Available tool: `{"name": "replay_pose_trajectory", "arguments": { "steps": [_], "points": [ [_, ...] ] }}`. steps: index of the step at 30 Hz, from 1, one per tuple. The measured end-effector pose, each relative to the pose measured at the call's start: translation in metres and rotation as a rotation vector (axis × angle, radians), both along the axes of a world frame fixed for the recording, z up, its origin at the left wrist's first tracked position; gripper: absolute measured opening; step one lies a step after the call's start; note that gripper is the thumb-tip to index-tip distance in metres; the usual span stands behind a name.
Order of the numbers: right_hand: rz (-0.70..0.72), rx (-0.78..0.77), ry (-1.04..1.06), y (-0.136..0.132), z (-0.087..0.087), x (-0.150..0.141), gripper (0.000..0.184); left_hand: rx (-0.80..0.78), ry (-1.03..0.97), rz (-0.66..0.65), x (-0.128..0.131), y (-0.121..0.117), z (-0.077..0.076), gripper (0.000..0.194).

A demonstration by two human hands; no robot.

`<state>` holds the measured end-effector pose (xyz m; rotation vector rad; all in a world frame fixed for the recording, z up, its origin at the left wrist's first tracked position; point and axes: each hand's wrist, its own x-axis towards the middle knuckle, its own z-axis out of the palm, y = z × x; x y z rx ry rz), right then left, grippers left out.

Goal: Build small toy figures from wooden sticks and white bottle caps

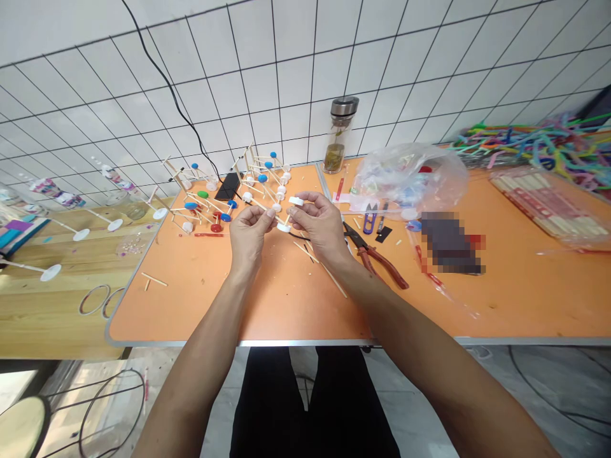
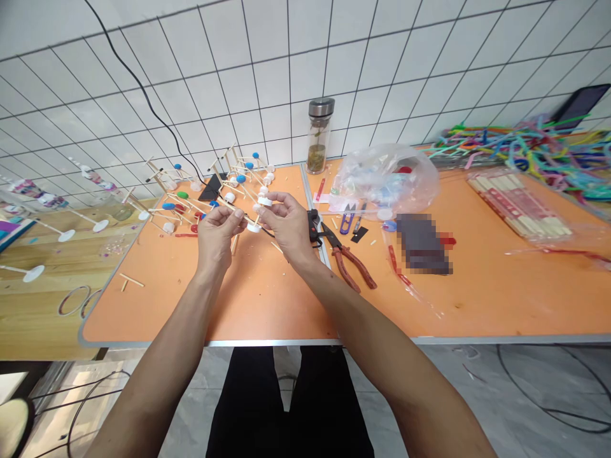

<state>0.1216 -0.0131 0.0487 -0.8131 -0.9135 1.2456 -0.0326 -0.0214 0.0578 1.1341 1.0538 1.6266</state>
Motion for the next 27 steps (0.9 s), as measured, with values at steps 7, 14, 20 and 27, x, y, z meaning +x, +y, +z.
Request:
{"name": "replay_pose_trajectory", "arguments": {
  "steps": [7, 14, 20, 27],
  "points": [
    [-0.004, 0.011, -0.011, 0.001, -0.0028, 0.0003, 0.055, 0.007, 0.01, 0.003, 0.0001, -0.0006, 0.0002, 0.047],
    [-0.001, 0.016, -0.008, 0.0008, -0.002, 0.0002, 0.056, 0.001, -0.015, -0.002, 0.0012, -0.0011, 0.0014, 0.05],
    [-0.009, 0.001, -0.013, 0.0005, -0.0008, -0.0005, 0.057, 0.001, 0.005, 0.005, 0.0011, -0.0012, 0.0018, 0.05],
    [-0.015, -0.002, -0.017, 0.0007, -0.0011, -0.0001, 0.055, -0.002, -0.002, 0.006, 0.0013, -0.0004, 0.0017, 0.049]
  ]
}}
